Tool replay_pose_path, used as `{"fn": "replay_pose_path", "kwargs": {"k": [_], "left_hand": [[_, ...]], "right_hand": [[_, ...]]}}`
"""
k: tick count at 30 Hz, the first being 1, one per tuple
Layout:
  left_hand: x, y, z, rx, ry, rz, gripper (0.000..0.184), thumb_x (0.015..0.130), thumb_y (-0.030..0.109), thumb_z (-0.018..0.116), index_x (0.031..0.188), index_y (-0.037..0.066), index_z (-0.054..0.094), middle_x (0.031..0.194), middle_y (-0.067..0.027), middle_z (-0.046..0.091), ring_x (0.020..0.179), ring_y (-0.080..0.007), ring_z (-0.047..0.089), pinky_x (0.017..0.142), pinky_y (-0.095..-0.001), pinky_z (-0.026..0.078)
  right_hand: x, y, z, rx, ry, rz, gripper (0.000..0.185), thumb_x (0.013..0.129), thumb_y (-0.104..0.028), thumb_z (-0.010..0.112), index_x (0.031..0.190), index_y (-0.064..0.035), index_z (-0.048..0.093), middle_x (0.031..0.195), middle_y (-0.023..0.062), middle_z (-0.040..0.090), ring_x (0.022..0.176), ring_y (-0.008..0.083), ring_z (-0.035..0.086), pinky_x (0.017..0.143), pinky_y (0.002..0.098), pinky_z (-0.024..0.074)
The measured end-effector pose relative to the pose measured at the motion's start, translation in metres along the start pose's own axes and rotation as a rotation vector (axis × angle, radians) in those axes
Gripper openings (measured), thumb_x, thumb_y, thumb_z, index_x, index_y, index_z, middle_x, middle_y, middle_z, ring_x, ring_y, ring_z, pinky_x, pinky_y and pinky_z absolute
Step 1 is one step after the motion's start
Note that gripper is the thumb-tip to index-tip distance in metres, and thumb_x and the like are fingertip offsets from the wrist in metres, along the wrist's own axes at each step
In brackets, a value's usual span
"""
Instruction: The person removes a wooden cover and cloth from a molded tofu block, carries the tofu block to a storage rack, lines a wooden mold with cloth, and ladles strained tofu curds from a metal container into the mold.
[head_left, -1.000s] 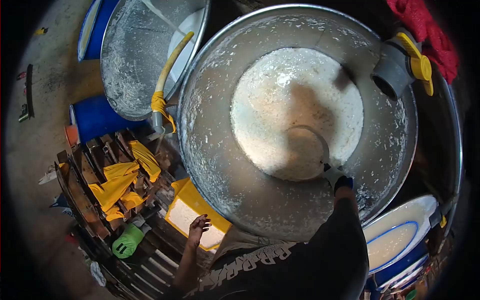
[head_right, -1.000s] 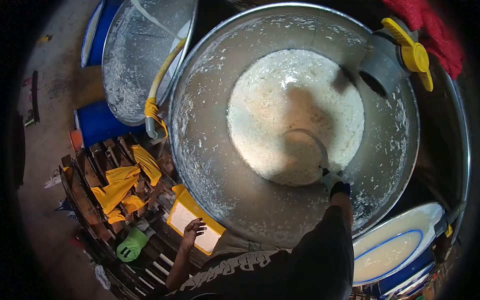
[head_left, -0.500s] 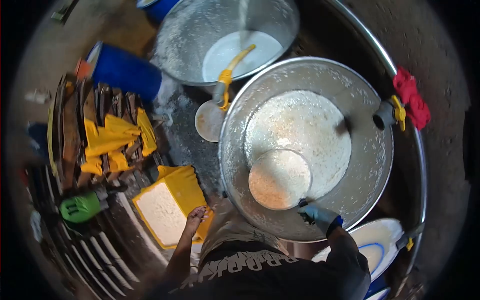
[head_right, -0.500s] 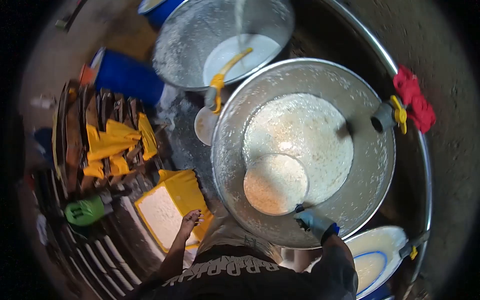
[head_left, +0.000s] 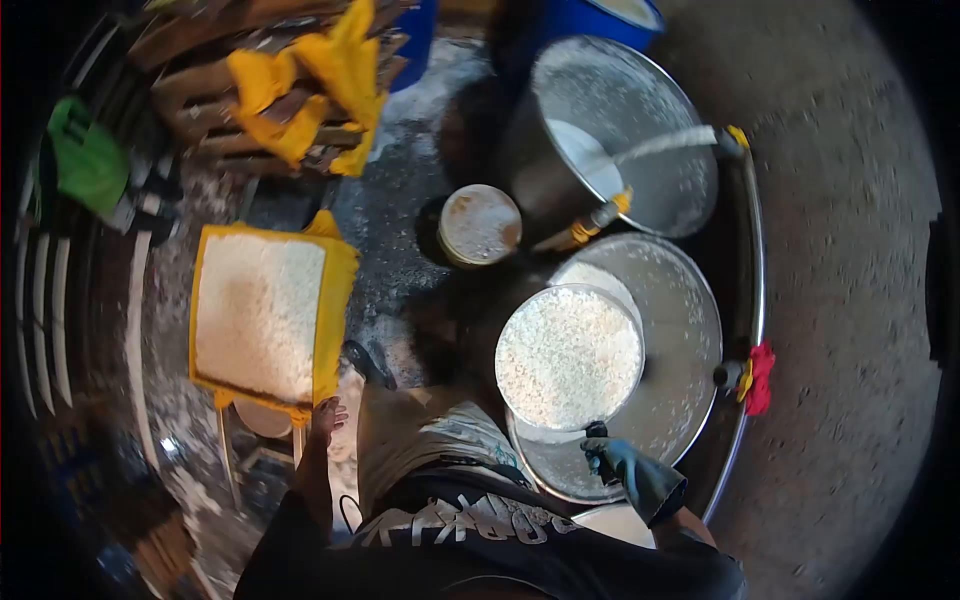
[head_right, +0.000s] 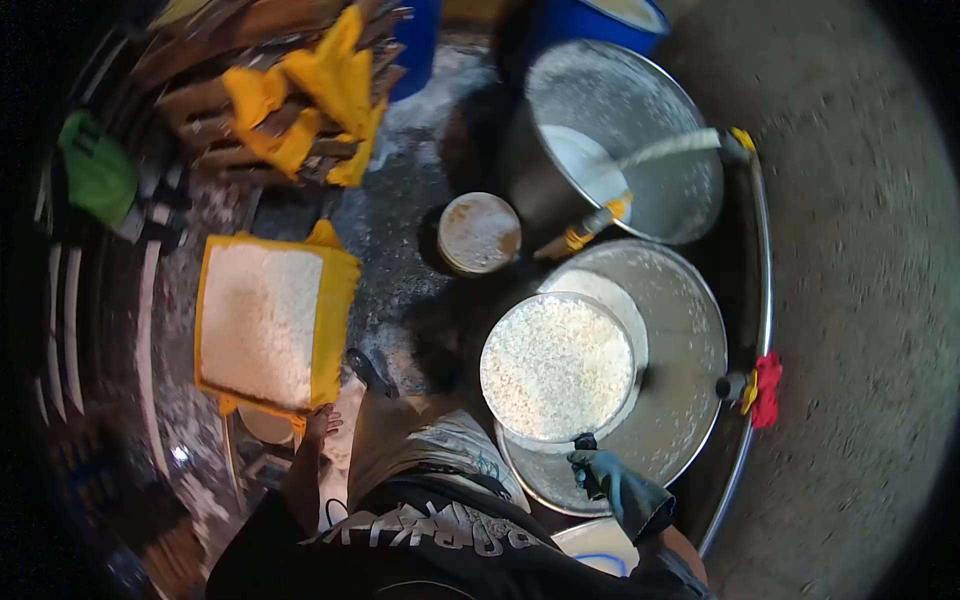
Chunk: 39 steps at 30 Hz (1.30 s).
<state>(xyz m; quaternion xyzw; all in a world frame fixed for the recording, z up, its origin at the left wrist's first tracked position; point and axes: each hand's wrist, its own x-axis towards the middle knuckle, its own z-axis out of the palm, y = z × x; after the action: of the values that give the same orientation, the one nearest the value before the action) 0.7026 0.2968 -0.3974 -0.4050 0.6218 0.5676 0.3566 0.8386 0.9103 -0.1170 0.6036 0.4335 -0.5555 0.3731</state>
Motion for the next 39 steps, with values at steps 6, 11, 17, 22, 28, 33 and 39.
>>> {"fn": "replay_pose_path", "kwargs": {"k": [6,11,17,22,28,33,39], "left_hand": [[-0.007,-0.053,-0.074,-0.336,-0.013,-0.003,0.038,0.092,0.04,0.064,0.119,0.015,0.059,0.092,-0.0035,0.067,0.073,-0.0164,0.066,0.064,-0.0344,0.05],[-0.029,-0.074,-0.122,-0.418,0.136,-0.016,0.039,0.095,0.043,0.061,0.121,0.015,0.06,0.096,-0.0036,0.07,0.073,-0.0141,0.067,0.064,-0.032,0.051],[-0.044,-0.097,-0.175,-0.538,0.264,-0.043,0.042,0.093,0.044,0.06,0.119,0.011,0.062,0.096,-0.0053,0.07,0.076,-0.0153,0.068,0.064,-0.0318,0.051],[-0.046,-0.108,-0.185,-0.647,0.282,-0.047,0.042,0.094,0.046,0.06,0.12,0.013,0.061,0.099,-0.0067,0.07,0.077,-0.0173,0.069,0.065,-0.0348,0.051],[-0.053,-0.101,-0.18,-0.697,0.276,-0.086,0.038,0.097,0.04,0.059,0.123,0.012,0.06,0.104,-0.0071,0.07,0.085,-0.0181,0.07,0.072,-0.0343,0.054],[-0.052,-0.109,-0.177,-0.716,0.283,-0.107,0.041,0.094,0.041,0.061,0.122,0.011,0.061,0.1,-0.0064,0.07,0.078,-0.0163,0.069,0.065,-0.0318,0.052],[-0.033,-0.115,-0.199,-0.618,0.235,-0.055,0.041,0.093,0.043,0.063,0.12,0.013,0.061,0.097,-0.0052,0.069,0.075,-0.0165,0.069,0.063,-0.0319,0.051]], "right_hand": [[-0.004,-0.054,0.116,-0.191,-0.083,0.01,0.016,0.092,-0.021,0.065,0.082,-0.0086,0.061,0.06,-0.0007,0.052,0.046,0.0126,0.048,0.044,0.0268,0.041],[-0.006,-0.099,0.278,-0.521,-0.281,0.117,0.019,0.092,-0.026,0.065,0.079,-0.0131,0.059,0.06,-0.0009,0.054,0.047,0.0125,0.049,0.045,0.027,0.0409],[0.109,-0.104,0.476,-0.599,-0.41,0.073,0.024,0.092,-0.025,0.065,0.07,-0.0177,0.056,0.055,-0.0035,0.049,0.041,0.0108,0.043,0.038,0.026,0.0306],[0.179,-0.114,0.602,-0.575,-0.654,0.217,0.031,0.093,-0.023,0.063,0.065,-0.0193,0.049,0.052,-0.0039,0.045,0.036,0.0113,0.039,0.036,0.0264,0.0288],[0.167,-0.128,0.69,-0.802,-0.604,0.023,0.034,0.095,-0.027,0.059,0.063,-0.0195,0.046,0.049,-0.0053,0.04,0.037,0.0104,0.035,0.037,0.0263,0.0265],[0.17,-0.154,0.704,-0.867,-0.574,-0.058,0.032,0.095,-0.03,0.056,0.066,-0.0177,0.05,0.053,-0.0031,0.043,0.042,0.0108,0.035,0.042,0.0267,0.0238],[0.117,-0.213,0.682,-0.605,0.119,-1.037,0.02,0.091,-0.024,0.064,0.102,-0.0073,0.059,0.075,0.0035,0.057,0.059,0.0163,0.055,0.051,0.0296,0.0468]]}}
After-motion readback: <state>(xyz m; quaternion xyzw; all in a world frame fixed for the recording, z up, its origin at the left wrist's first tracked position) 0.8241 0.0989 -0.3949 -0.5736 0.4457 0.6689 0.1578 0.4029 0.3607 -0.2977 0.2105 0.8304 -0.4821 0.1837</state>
